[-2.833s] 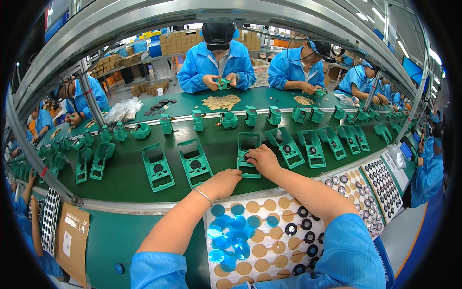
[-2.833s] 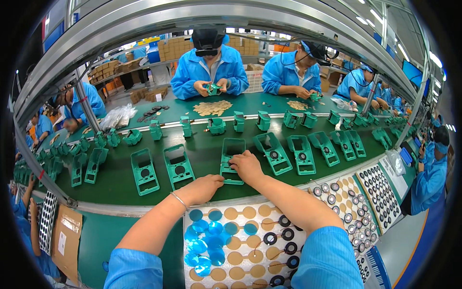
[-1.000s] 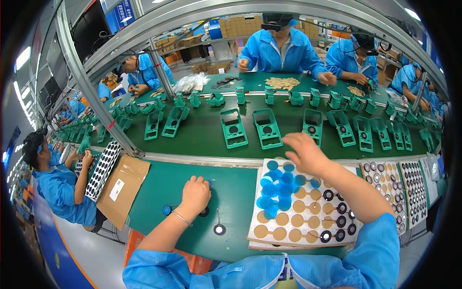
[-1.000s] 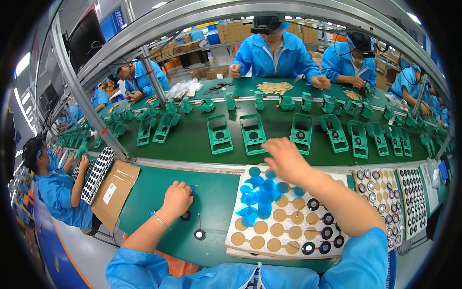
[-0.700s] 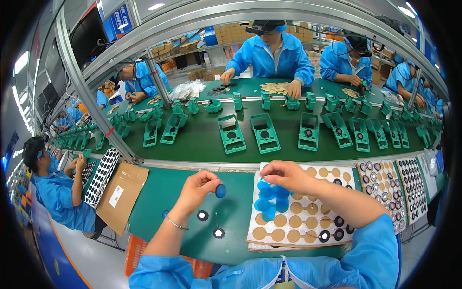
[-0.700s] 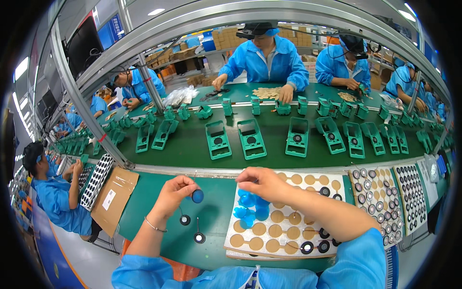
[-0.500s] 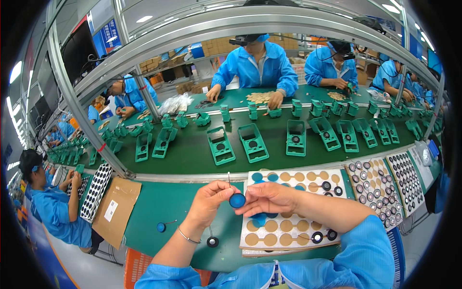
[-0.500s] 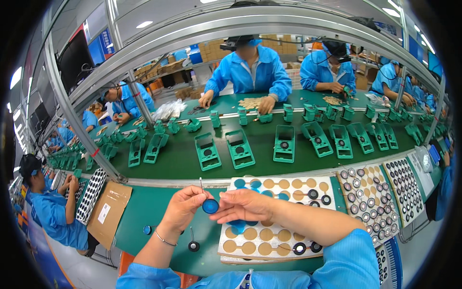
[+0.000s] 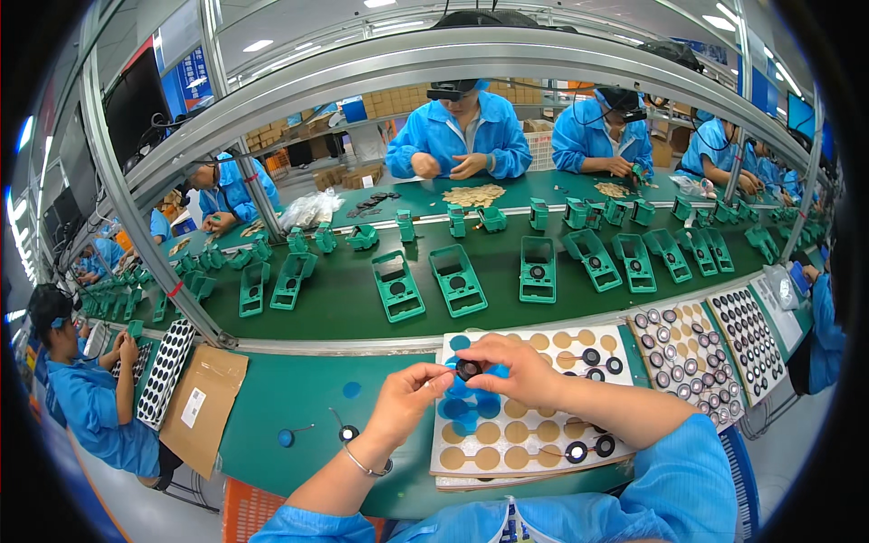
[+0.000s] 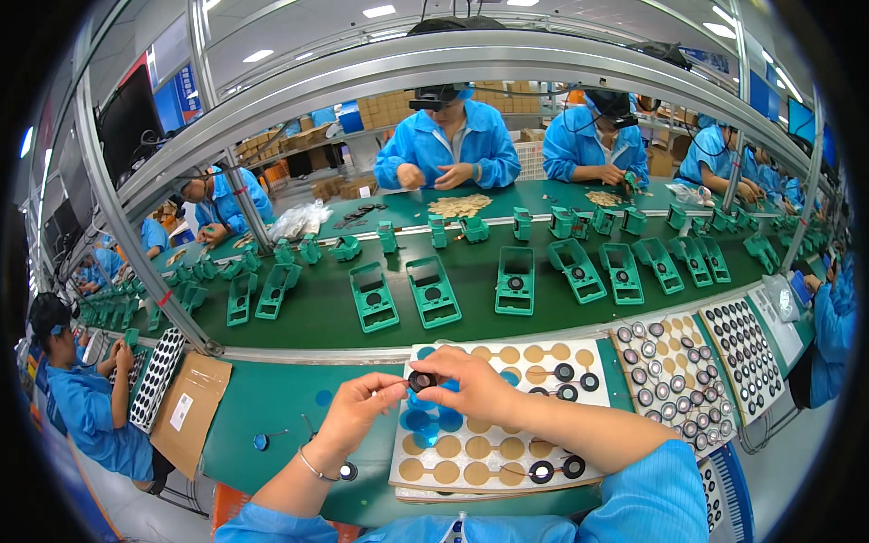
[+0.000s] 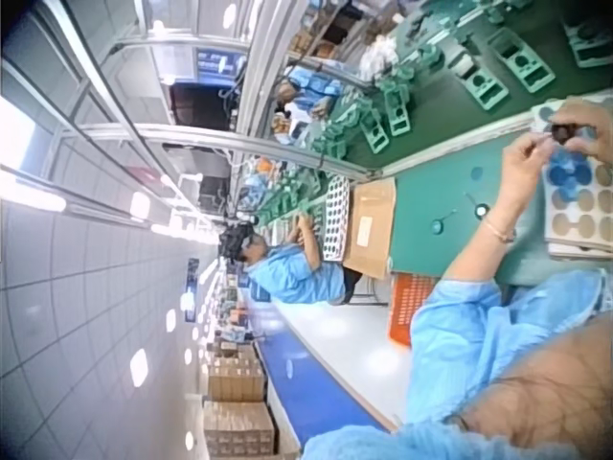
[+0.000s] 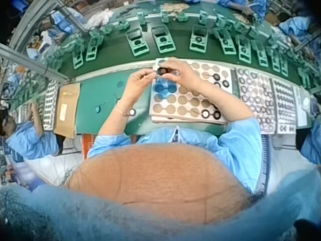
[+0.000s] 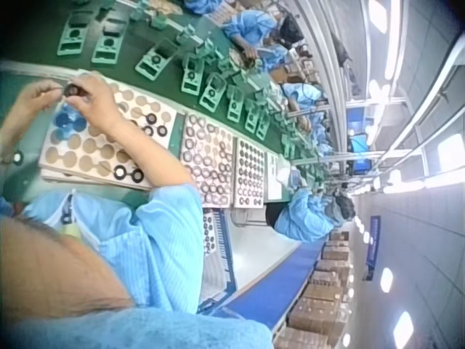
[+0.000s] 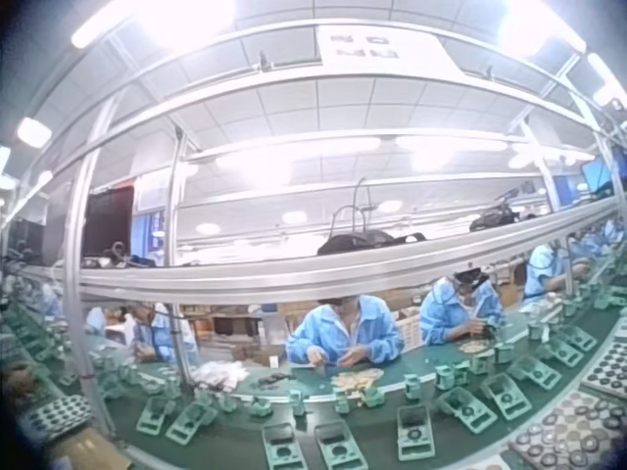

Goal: The person assembles small electronic components into green plastic housings by hand, placing circuit boards and other components into the housings.

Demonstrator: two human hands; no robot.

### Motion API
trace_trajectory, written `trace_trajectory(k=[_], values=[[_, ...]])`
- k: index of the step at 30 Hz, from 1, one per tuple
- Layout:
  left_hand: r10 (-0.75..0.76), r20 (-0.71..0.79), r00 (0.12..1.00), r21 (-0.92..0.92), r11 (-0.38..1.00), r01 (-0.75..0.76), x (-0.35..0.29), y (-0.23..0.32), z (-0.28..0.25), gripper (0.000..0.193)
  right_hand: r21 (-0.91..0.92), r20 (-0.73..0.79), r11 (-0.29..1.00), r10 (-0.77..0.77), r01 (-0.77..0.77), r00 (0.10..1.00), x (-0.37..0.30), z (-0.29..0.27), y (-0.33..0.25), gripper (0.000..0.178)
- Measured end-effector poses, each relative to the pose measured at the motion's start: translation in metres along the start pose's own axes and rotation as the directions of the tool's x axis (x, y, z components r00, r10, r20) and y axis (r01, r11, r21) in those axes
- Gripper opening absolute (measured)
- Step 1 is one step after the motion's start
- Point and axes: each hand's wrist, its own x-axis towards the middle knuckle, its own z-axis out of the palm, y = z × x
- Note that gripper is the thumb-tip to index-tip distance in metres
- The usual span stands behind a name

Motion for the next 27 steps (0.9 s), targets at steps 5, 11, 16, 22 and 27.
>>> trace_trajectory(k=[5,11,16,22,27], values=[[-0.077,0.047,0.996,-0.021,0.997,0.078,0.006,-0.007,0.002,0.017,-0.557,0.011,0.781,-0.333,0.283,0.943,-0.005,0.0,-0.006,0.041],[-0.104,0.063,0.993,-0.077,0.991,0.109,0.01,-0.013,0.009,0.015,-0.615,0.005,0.731,-0.371,0.295,0.929,-0.01,-0.003,-0.007,0.039],[-0.165,0.16,0.973,-0.244,0.949,0.201,0.017,-0.023,0.008,0.015,-0.011,-0.044,0.997,0.08,-0.08,0.996,-0.016,-0.009,0.009,0.038],[0.035,0.071,0.997,0.641,0.764,-0.073,0.023,-0.026,0.009,0.009,0.002,-0.306,0.999,0.031,-0.032,0.952,-0.021,-0.037,0.013,0.032],[0.406,0.306,0.861,0.908,0.147,-0.392,0.031,-0.026,0.012,0.005,0.105,-0.325,0.993,0.081,-0.049,0.942,-0.023,-0.042,0.008,0.032]])
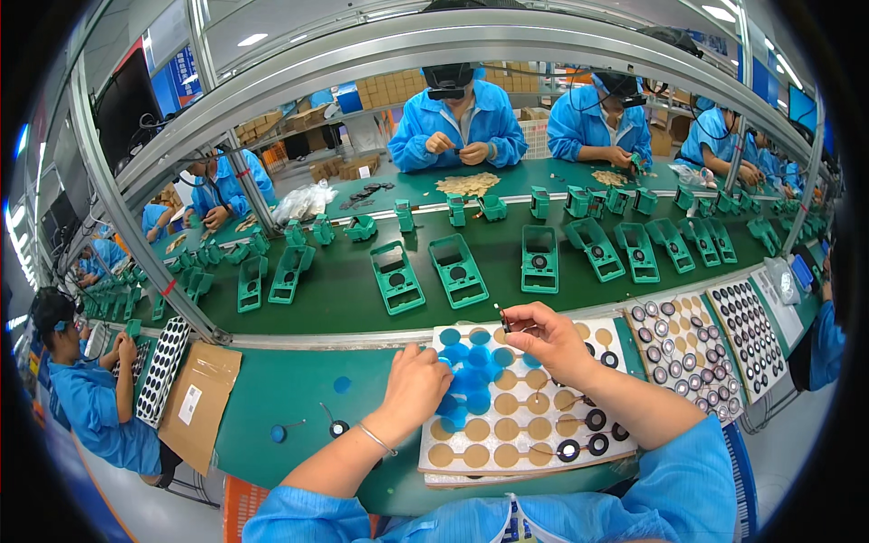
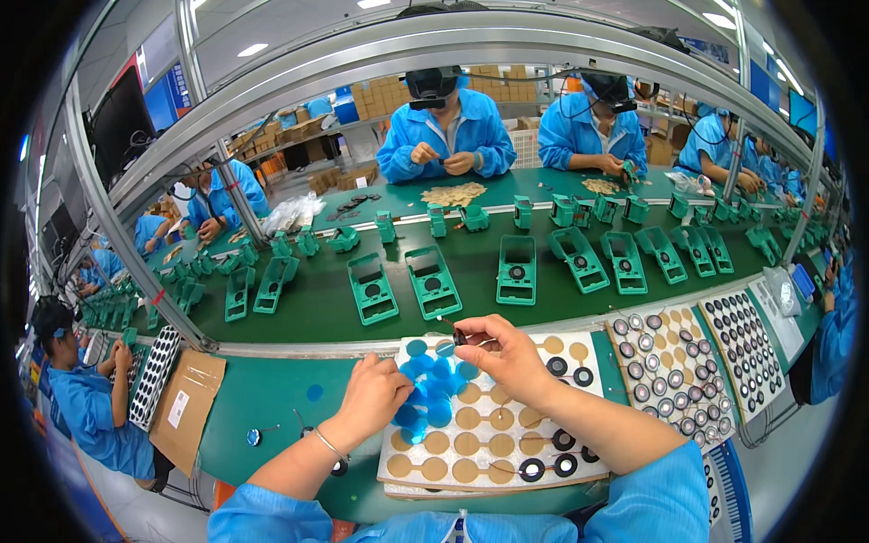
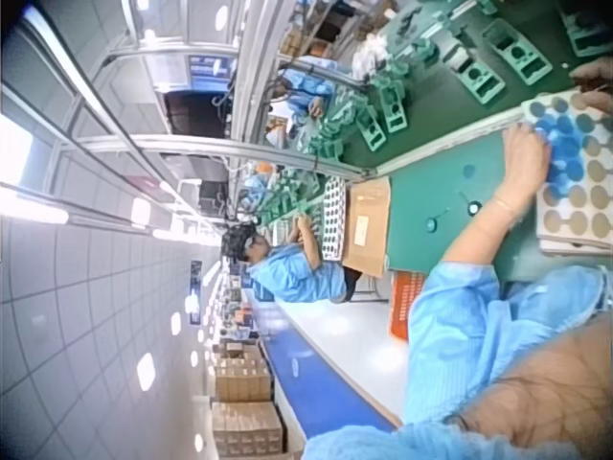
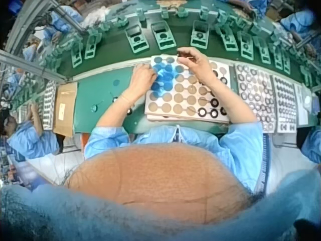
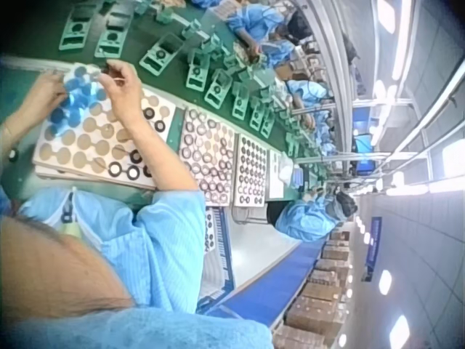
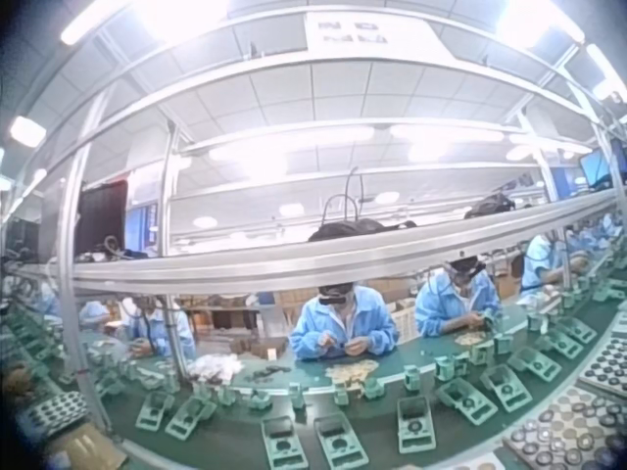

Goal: The person assembles small electronic components into green plastic housings by hand, placing circuit boards and other components into the housings.

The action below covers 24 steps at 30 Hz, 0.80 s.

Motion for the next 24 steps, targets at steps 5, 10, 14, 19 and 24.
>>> trace_trajectory(k=[5,10,14,19,24], values=[[-0.027,-0.06,0.998,-0.006,1.0,0.027,0.009,-0.009,-0.014,0.005,-0.024,-0.002,1.0,0.016,-0.016,1.0,-0.006,0.0,-0.004,0.032],[-0.188,0.266,0.945,-0.497,0.814,0.302,0.007,-0.025,-0.022,0.008,-0.036,0.008,0.999,0.016,-0.015,1.0,-0.006,-0.003,0.002,0.032],[-0.2,0.381,0.903,-0.725,0.541,0.426,0.005,-0.026,-0.014,0.01,-0.044,0.024,0.998,0.039,-0.038,0.999,-0.005,0.0,-0.002,0.032],[-0.336,0.141,0.931,-0.561,0.748,0.355,0.002,-0.057,-0.026,0.013,0.003,0.01,1.0,0.013,-0.013,1.0,-0.009,-0.009,0.0,0.032],[-0.119,0.314,0.942,-0.053,0.988,0.142,-0.018,-0.068,0.009,0.028,0.062,0.015,0.996,0.07,-0.071,0.997,-0.009,-0.013,-0.002,0.032]])
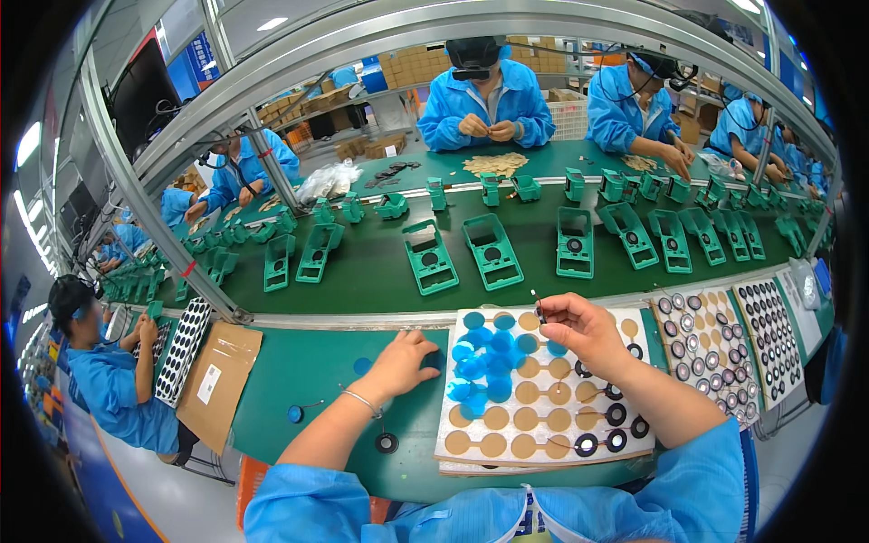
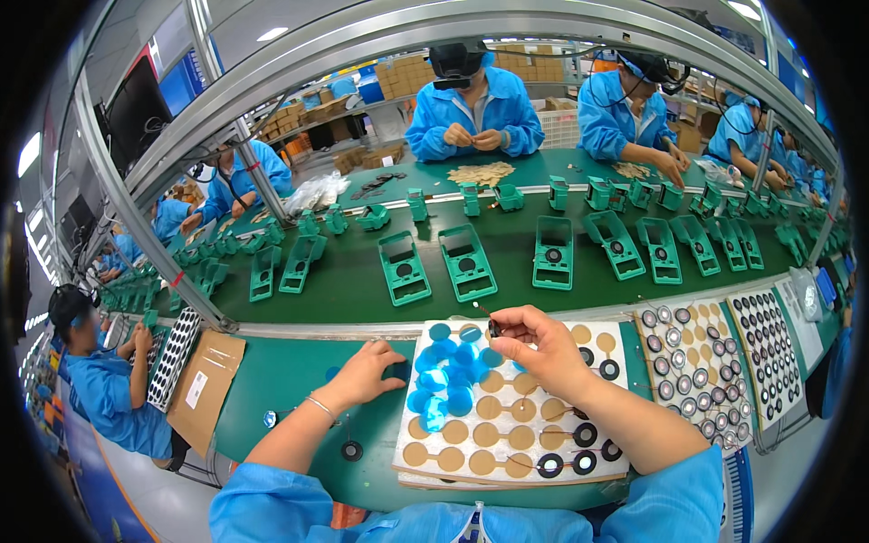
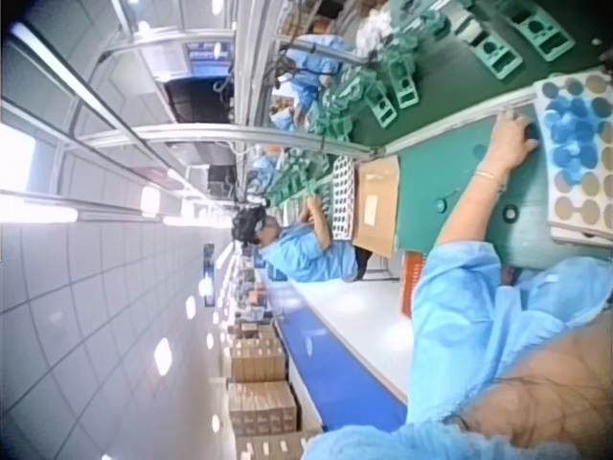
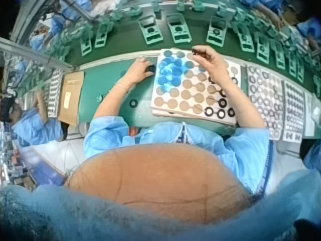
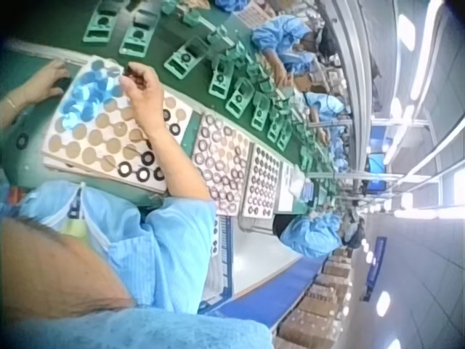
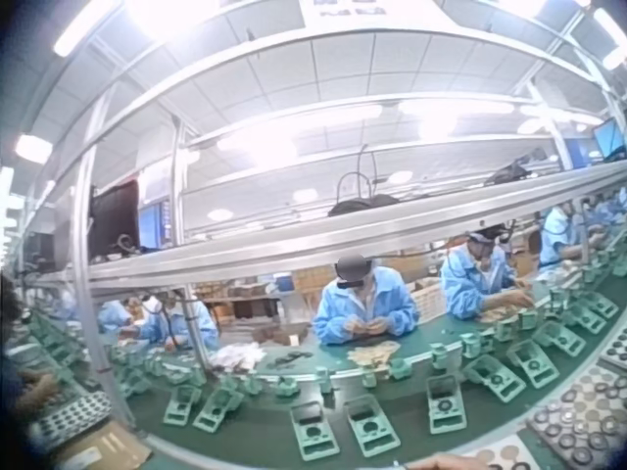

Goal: The person assembles small electronic components into green plastic housings by hand, placing circuit boards and other components into the housings.

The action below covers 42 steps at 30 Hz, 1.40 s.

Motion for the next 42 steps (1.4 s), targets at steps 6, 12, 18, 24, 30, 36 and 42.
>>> trace_trajectory(k=[6,12,18,24,30,36,42], values=[[0.011,-0.012,1.0,0.057,0.998,-0.01,0.004,-0.003,0.018,0.018,-0.001,0.026,1.0,-0.024,0.024,0.999,-0.001,0.004,-0.005,0.033],[-0.269,-0.355,0.895,0.004,0.957,0.289,-0.02,-0.047,-0.034,0.01,-0.017,-0.01,1.0,-0.011,0.01,1.0,-0.012,-0.006,-0.015,0.032],[-0.464,-0.072,0.883,0.044,0.883,0.468,-0.056,-0.067,-0.034,0.023,0.059,0.002,0.998,0.022,-0.022,1.0,-0.006,-0.008,-0.014,0.032],[-0.355,-0.084,0.931,0.199,0.909,0.365,-0.058,-0.068,-0.021,0.019,0.03,0.006,0.999,-0.023,0.022,1.0,-0.01,0.001,-0.018,0.032],[-0.351,-0.139,0.926,0.277,0.884,0.376,-0.062,-0.074,-0.012,0.01,0.02,0.035,1.0,-0.007,0.006,0.999,-0.011,0.004,-0.019,0.032],[-0.291,-0.142,0.946,-0.032,0.957,0.289,-0.028,-0.017,-0.044,0.008,-0.034,-0.01,0.999,-0.036,0.036,0.999,-0.016,-0.009,-0.021,0.033],[0.196,-0.126,0.973,-0.233,0.947,-0.221,0.02,0.07,-0.034,0.012,-0.047,-0.006,0.996,-0.076,0.076,0.997,-0.006,-0.001,-0.027,0.033]])
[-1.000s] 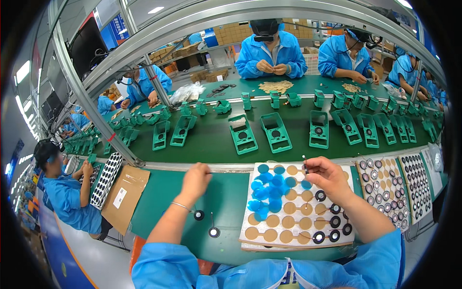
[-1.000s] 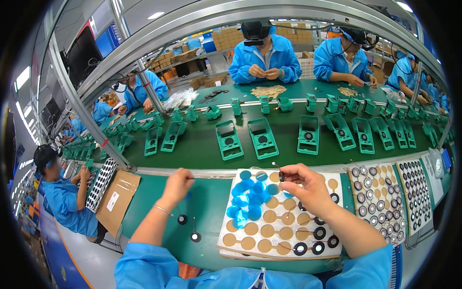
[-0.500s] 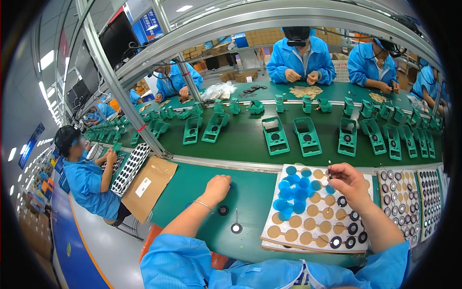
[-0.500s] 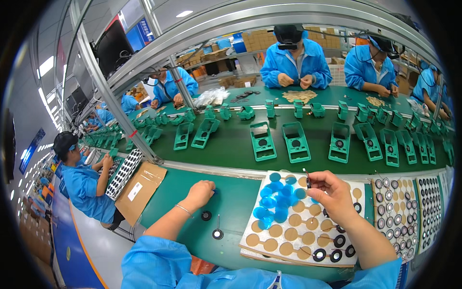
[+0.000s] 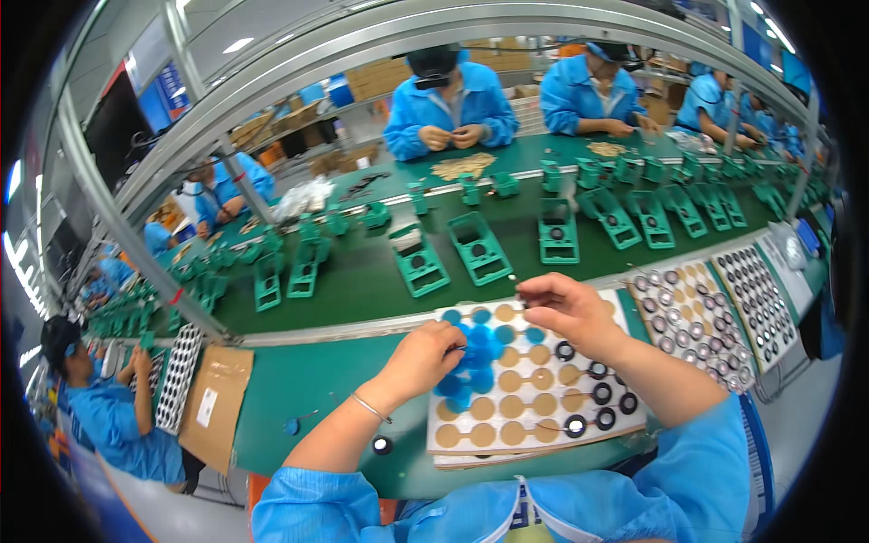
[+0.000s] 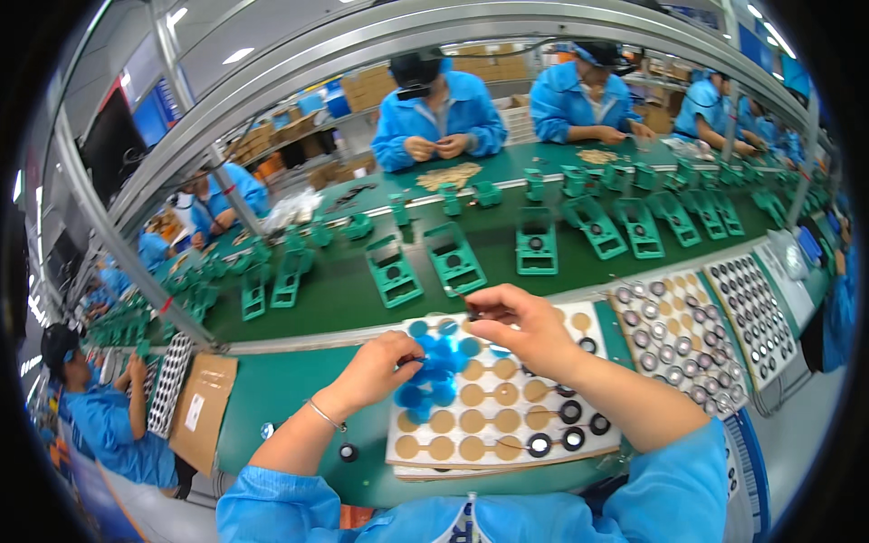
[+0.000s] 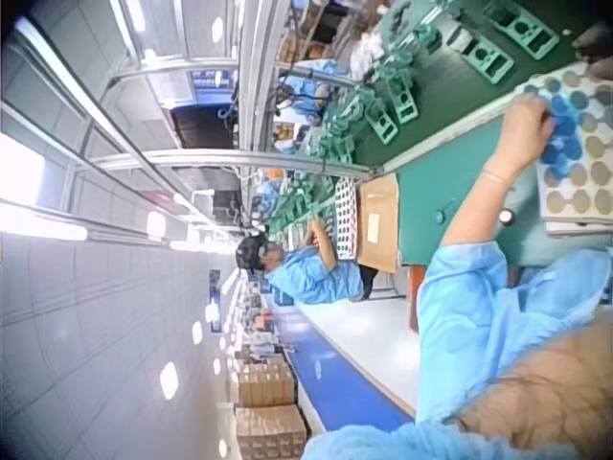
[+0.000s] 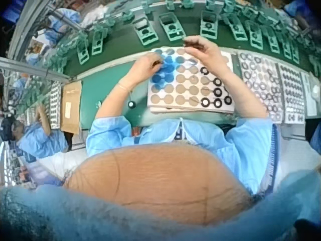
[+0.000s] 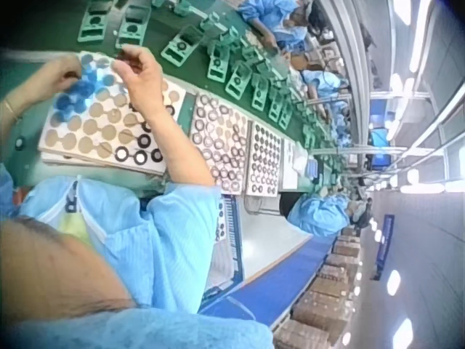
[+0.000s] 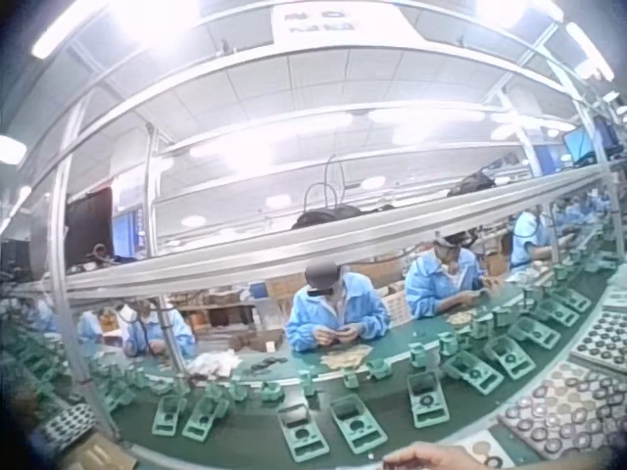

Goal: The person assembles small electronic components into green plastic housings by hand, placing circuit boards and other components into the housings.

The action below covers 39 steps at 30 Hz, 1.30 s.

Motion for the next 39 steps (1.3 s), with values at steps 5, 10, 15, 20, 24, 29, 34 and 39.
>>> trace_trajectory(k=[5,10,15,20,24,29,34,39], values=[[0.217,0.073,0.973,0.182,0.957,-0.227,0.031,0.01,0.033,0.013,0.095,-0.015,0.995,0.011,-0.01,1.0,-0.008,-0.011,-0.003,0.033],[0.184,0.169,0.968,0.239,0.945,-0.221,0.033,0.018,0.033,0.024,0.05,-0.04,0.998,0.03,-0.028,0.999,-0.013,-0.022,-0.009,0.033],[0.186,0.144,0.972,0.101,0.974,-0.202,0.038,0.026,0.022,0.031,0.097,-0.047,0.994,0.059,-0.054,0.997,-0.006,-0.034,0.002,0.034],[0.088,0.033,0.996,0.164,0.982,-0.092,0.068,-0.015,0.009,0.024,0.118,-0.073,0.986,0.13,-0.121,0.989,0.017,-0.05,0.013,0.033],[0.234,0.09,0.968,0.328,0.911,-0.251,0.104,-0.054,0.041,0.03,0.069,-0.113,0.991,0.121,-0.114,0.986,0.052,-0.063,0.032,0.027],[0.124,0.276,0.953,0.292,0.934,-0.206,0.136,-0.066,0.062,0.041,-0.131,-0.227,0.989,0.041,-0.072,0.973,0.092,-0.092,0.056,0.025],[0.05,0.405,0.913,0.193,0.971,-0.139,0.137,-0.075,0.046,0.04,-0.509,-0.22,0.858,-0.055,-0.066,0.974,0.121,-0.082,0.088,0.018],[0.05,0.419,0.906,0.123,0.986,-0.111,0.133,-0.089,0.045,0.036,-0.809,0.03,0.565,-0.234,0.161,0.972,0.15,-0.051,0.132,0.017]])
